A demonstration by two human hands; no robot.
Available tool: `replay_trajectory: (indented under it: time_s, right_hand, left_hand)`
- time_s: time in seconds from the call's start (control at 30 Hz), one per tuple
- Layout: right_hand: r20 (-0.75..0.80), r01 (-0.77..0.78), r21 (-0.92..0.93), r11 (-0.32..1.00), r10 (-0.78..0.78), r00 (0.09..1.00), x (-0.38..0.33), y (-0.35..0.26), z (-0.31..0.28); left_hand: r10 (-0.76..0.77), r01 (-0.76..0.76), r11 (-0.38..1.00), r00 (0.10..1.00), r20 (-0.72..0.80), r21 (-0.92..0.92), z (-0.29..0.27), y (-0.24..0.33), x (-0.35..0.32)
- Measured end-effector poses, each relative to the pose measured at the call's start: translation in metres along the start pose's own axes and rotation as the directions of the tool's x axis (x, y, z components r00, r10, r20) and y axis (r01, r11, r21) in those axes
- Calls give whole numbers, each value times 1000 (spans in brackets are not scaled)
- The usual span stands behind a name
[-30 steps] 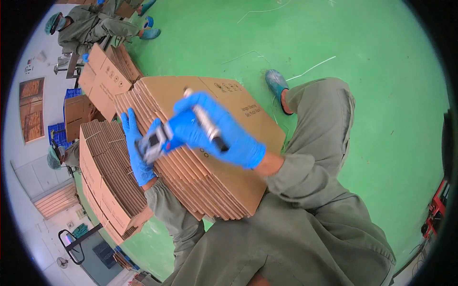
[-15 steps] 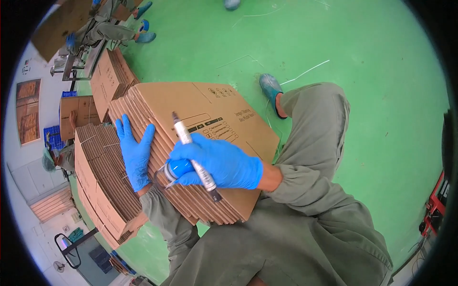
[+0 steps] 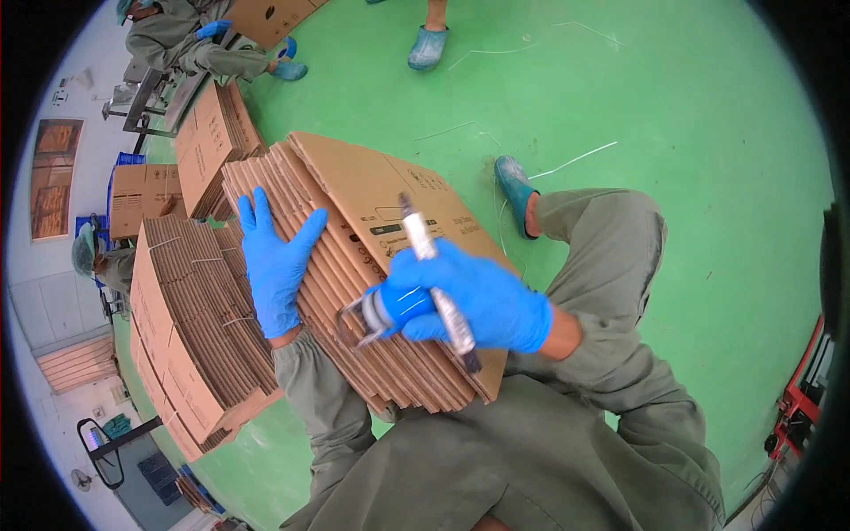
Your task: Assembling and marking cardboard boxes in a logistics fulfillment center.
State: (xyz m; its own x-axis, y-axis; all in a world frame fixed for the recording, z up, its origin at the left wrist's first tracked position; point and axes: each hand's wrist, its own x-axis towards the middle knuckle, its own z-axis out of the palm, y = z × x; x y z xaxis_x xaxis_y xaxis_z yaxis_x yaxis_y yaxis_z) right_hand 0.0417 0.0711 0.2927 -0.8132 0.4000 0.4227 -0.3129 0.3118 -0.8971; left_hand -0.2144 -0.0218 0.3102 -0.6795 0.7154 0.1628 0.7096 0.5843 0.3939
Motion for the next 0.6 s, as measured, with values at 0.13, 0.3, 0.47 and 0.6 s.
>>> replay_trajectory:
  time_s: [0.13,0.3,0.47,0.6]
  right_hand:
    - [-98,21,55,998,-15,995,-13,-1,-10]
    - [-46,-76,273,959,92,995,-20,-16,52]
    - [51,-97,299,949,85,995,-24,-16,40]
    - [105,-66,-12,998,67,992,-11,-28,3]
  left_hand:
    - [-11,10,999,1000,-21,-51,0,3,0]
    - [-21,20,1000,999,-40,-19,-2,1,-2]
    - [-12,13,999,1000,-23,37,-3,-3,-3]
    - [-58,58,998,998,0,19,-9,0,-4]
